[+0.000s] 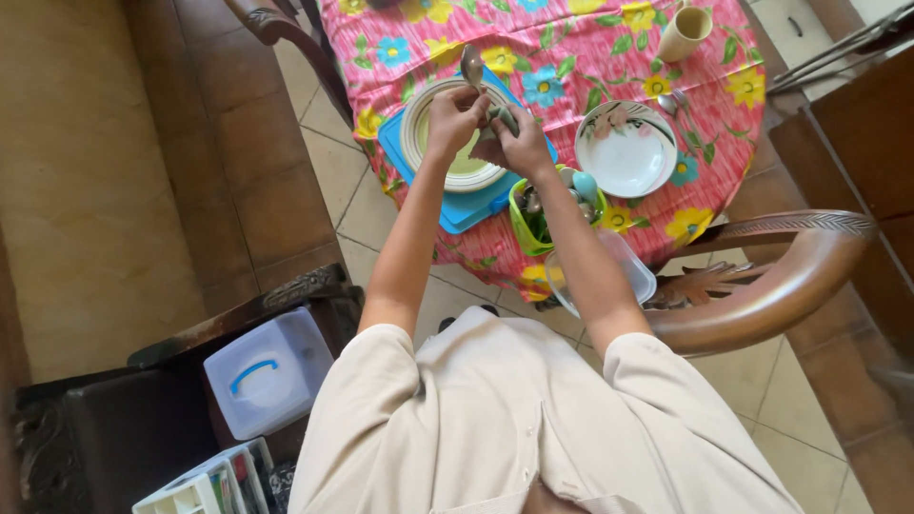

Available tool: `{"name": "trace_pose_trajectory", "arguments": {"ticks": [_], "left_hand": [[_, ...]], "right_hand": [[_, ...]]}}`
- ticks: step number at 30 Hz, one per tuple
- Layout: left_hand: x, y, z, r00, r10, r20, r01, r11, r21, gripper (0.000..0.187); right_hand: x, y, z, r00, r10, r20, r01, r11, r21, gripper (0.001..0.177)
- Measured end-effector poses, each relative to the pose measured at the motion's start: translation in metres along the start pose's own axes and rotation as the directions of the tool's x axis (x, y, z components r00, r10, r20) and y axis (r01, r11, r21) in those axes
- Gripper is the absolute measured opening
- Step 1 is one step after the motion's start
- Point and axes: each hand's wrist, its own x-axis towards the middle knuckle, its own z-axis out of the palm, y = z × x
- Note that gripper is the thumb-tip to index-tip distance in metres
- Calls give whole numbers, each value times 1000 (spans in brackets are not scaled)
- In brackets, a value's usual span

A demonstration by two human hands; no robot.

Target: The person wipes several plates and cutlery with a cloth on a dining table. They handle each item one at a time, wiping the surfaces and edges, then place the cleaned items into a blue container or onto a stack.

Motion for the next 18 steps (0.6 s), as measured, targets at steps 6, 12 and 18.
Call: {"name": "trace_pose_trajectory", "arguments": {"ticks": [6, 12, 18], "left_hand": [[3, -16, 37, 989, 146, 35, -145, 989, -25, 10], [3, -28, 71, 937, 302, 177, -296, 953, -59, 27], [-27, -17, 80, 824, 380, 421, -345, 925, -160, 53]], "right_hand": [[-6, 4, -36, 1000, 19, 8, -20, 985, 170, 26], [-26, -33, -88, 999, 44, -8, -42, 990, 138, 38], [-55, -45, -114, 981, -178, 82, 171, 982, 78, 40]]}}
